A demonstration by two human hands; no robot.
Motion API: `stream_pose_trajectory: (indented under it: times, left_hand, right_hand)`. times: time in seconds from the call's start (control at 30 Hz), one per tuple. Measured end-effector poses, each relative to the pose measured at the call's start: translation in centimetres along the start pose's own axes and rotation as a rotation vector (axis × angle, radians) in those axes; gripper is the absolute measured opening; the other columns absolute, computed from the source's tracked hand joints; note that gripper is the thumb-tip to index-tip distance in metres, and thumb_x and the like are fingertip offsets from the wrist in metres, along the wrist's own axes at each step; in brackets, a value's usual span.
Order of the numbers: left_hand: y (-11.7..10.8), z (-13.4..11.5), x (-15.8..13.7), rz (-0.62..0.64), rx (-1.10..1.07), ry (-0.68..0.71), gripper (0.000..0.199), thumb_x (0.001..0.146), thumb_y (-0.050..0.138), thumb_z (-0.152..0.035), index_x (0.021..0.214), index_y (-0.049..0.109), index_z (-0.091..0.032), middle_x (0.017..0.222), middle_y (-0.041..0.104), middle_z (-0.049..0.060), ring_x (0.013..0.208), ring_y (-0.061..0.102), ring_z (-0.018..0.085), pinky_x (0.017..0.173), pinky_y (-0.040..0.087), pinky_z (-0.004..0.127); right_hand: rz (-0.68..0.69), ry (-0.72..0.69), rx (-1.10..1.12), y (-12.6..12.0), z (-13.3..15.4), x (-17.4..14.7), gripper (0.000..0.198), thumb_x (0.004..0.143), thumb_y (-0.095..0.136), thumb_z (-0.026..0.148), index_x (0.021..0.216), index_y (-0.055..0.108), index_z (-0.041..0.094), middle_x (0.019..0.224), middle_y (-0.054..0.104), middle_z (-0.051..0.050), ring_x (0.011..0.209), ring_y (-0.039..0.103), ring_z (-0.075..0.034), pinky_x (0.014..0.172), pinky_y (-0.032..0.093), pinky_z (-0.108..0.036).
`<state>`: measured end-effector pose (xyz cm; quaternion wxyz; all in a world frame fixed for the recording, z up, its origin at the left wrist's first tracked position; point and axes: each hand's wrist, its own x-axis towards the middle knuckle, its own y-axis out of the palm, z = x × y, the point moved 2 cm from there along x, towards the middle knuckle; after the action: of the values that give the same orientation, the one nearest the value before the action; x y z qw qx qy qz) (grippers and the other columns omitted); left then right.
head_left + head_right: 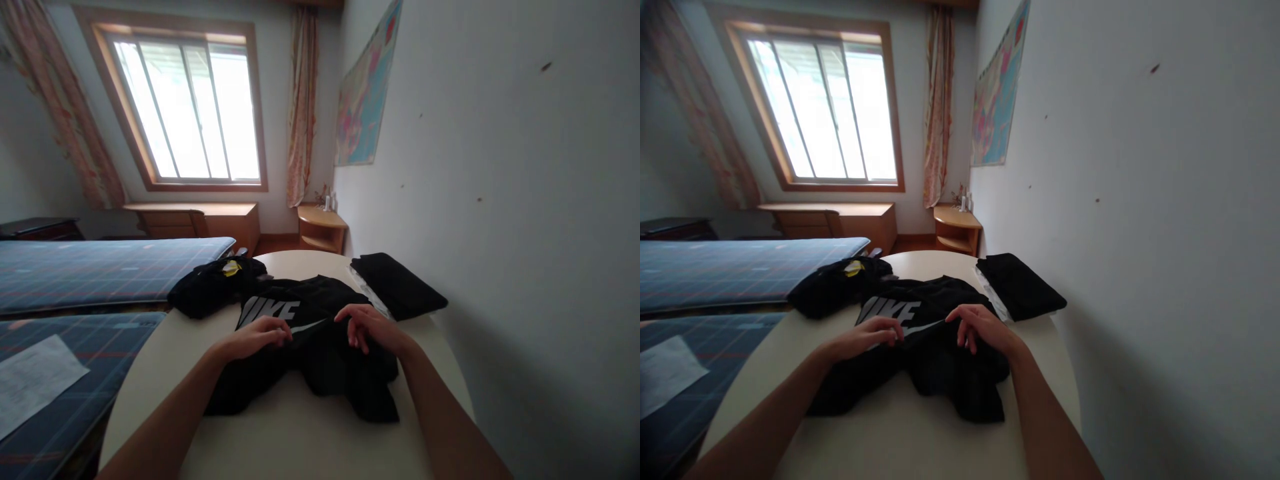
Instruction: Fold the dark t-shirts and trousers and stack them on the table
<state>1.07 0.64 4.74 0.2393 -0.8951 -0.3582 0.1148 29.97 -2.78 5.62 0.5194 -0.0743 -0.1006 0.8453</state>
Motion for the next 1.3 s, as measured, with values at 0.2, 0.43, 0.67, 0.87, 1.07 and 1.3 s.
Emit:
stream_pose_trajectory:
  times: [0.2,0.43,0.67,0.87,1.07,1.3]
  left_hand:
    - [3.9,-1.6,0.6,-0.027,0.232,0.192,0.038,0.087,0.060,-0.043,0.119,0.067,-0.024,0.131,0.063,0.008,0.123,0.056,0.026,0.105,0.042,0.039]
    - [6.9,1.6,1.8,-0.002,0.620,0.164,0.101,0.077,0.068,-0.061,0.156,0.015,-0.030,0.162,0.020,0.008,0.148,0.012,0.038,0.119,0.011,0.059]
    - [8.1,1.4,1.9,0.015,0.689,0.085,0.119,0.069,0.055,-0.084,0.158,0.004,-0.023,0.164,0.010,0.010,0.148,-0.002,0.042,0.118,0.002,0.062]
    - [9.5,-1.7,-2.1,0.171,0.602,-0.001,0.092,0.084,0.039,-0.079,0.157,0.011,-0.030,0.164,0.000,0.007,0.146,-0.011,0.042,0.114,-0.003,0.067]
    - [8.8,-6.4,-7.2,0.406,0.346,-0.027,0.061,0.097,0.031,-0.064,0.149,0.037,-0.033,0.160,0.027,0.004,0.148,0.013,0.036,0.117,0.015,0.060]
    - [7.7,-2.5,-6.4,-0.105,0.521,0.017,0.053,0.095,0.047,-0.048,0.143,0.047,-0.026,0.158,0.033,0.006,0.144,0.029,0.030,0.117,0.028,0.046]
  right_hand:
    - [-0.137,-0.072,-0.275,0.2,-1.0,1.1,0.042,0.090,0.055,0.055,0.101,0.065,0.016,0.082,0.070,-0.003,0.071,0.065,-0.015,0.069,0.051,-0.027]
    - [-0.221,-0.133,-0.682,0.8,-3.7,1.9,0.039,0.089,0.059,0.035,0.124,0.061,0.018,0.130,0.060,-0.011,0.121,0.056,-0.023,0.107,0.041,-0.038]
    - [-0.252,0.019,-0.899,1.9,-6.2,3.4,0.061,0.087,0.058,0.042,0.143,0.046,0.021,0.152,0.042,-0.010,0.145,0.028,-0.027,0.118,0.024,-0.045]
    - [-0.186,0.137,-1.103,3.4,-4.7,1.2,0.076,0.081,0.059,0.061,0.147,0.042,0.026,0.159,0.028,-0.009,0.149,0.011,-0.034,0.117,-0.004,-0.060]
    - [-0.003,-0.036,-1.134,6.5,-3.3,-4.8,0.086,0.082,0.057,0.064,0.154,0.029,0.025,0.163,0.017,-0.008,0.150,0.007,-0.033,0.119,-0.006,-0.054]
    - [0.226,-0.004,-0.953,10.2,-0.9,-9.8,0.106,0.066,0.069,0.072,0.154,0.026,0.031,0.162,0.020,-0.009,0.146,0.019,-0.040,0.117,0.013,-0.059]
